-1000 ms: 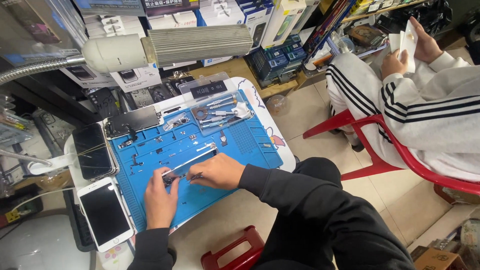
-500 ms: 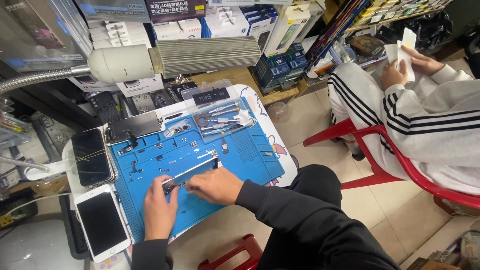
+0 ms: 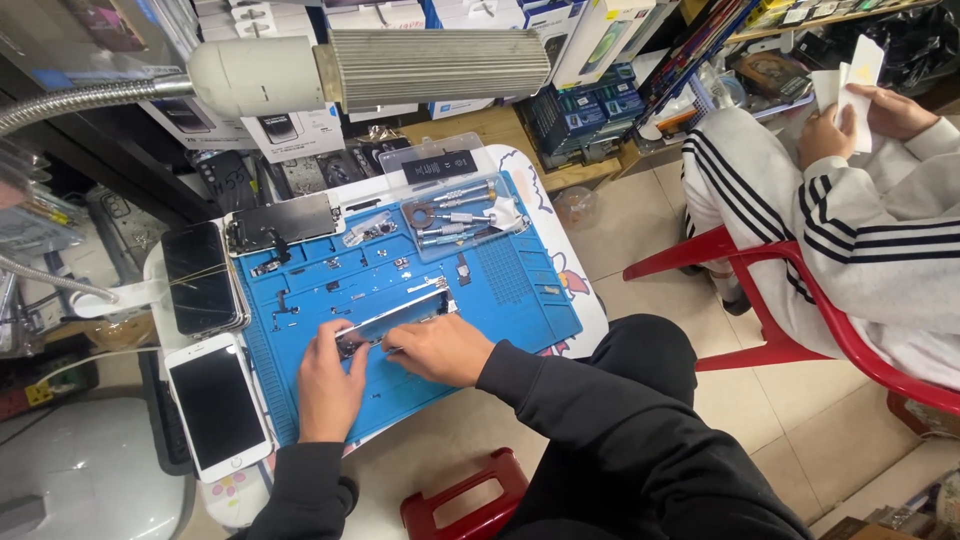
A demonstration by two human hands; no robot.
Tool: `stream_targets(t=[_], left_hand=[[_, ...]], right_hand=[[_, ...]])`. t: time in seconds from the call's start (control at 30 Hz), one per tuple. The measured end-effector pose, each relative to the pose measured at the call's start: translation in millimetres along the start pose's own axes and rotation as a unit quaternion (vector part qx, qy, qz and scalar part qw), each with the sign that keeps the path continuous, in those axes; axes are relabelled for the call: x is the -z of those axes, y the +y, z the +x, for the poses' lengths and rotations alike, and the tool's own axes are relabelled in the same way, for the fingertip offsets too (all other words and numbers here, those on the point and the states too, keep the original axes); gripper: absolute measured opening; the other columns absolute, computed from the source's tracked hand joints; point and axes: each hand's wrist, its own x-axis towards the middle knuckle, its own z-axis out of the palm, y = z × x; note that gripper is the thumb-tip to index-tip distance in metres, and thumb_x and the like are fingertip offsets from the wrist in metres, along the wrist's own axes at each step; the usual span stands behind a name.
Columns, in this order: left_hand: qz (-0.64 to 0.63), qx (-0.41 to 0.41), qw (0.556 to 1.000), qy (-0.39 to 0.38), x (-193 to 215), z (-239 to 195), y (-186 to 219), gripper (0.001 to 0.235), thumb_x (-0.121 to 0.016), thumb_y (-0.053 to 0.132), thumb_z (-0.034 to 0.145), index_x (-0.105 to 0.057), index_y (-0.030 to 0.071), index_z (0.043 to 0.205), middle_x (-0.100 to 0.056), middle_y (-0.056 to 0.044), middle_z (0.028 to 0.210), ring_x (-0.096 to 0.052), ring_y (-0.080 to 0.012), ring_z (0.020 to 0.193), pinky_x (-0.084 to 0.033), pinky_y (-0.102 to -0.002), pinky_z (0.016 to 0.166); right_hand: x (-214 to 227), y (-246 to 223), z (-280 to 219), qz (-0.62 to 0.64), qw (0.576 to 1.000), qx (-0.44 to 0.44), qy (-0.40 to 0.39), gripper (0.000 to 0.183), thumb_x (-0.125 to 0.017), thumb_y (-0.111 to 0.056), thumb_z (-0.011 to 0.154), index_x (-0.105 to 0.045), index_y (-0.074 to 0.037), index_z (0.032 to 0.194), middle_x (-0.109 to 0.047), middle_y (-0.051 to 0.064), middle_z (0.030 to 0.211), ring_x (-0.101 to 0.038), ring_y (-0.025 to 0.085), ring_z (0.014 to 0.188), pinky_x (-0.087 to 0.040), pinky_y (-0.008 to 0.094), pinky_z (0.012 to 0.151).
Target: The person is repairing a smartphone by disassembling its internal components on a blue work mat. They use a screwdriver to remove screws and tweezers to handle small parts, carefully placing them on the mat.
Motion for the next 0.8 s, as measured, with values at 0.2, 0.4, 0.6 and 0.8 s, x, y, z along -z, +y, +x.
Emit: stream_targets(t=[0.2,0.4,0.6,0.8], left_hand=[[-0.002,0.005,1.0,0.006,-1,-2,-1,0.038,-0.077,0.01,0.094,-0.058,0.015,0.127,-0.07,-0.021,0.108,-0.074,-0.0434,0.105,-0.067,-0.046,0.078],[-0.003,-0.001,1.0,0.012,-1,-3,-2,0.039,-0.078,0.007,0.094,-0.058,0.014,0.126,-0.071,-0.021,0.106,-0.074,-0.043,0.106,-0.067,-0.045,0.08],[-0.015,-0.023,1.0,0.01,2,-2,1,0.037,-0.077,0.003,0.093,-0.058,0.011,0.124,-0.071,-0.021,0.105,-0.073,-0.0445,0.106,-0.066,-0.048,0.079],[-0.011,-0.082,0.996,0.021,-5,3,-21,0.039,-0.077,0.003,0.09,-0.058,0.014,0.122,-0.071,-0.018,0.102,-0.071,-0.0431,0.104,-0.063,-0.053,0.082]], right_hand=[[2,-5,-2,-0.016,1.0,-0.015,0.003,0.008,-0.069,-0.022,0.103,-0.065,-0.018,0.108,-0.077,0.0,0.092,-0.078,0.019,0.077,-0.062,0.029,0.066],[4,-7,-2,-0.003,1.0,-0.007,0.009,0.007,-0.067,-0.021,0.104,-0.064,-0.017,0.108,-0.076,0.0,0.091,-0.078,0.021,0.077,-0.063,0.031,0.065],[3,-2,-2,0.006,1.0,-0.002,0.003,0.007,-0.065,-0.022,0.106,-0.062,-0.017,0.108,-0.075,0.0,0.09,-0.077,0.022,0.076,-0.063,0.033,0.064],[16,-10,5,0.12,0.992,-0.039,0.015,0.007,-0.064,-0.016,0.104,-0.064,-0.012,0.11,-0.077,0.008,0.09,-0.079,0.031,0.086,-0.066,0.04,0.069]])
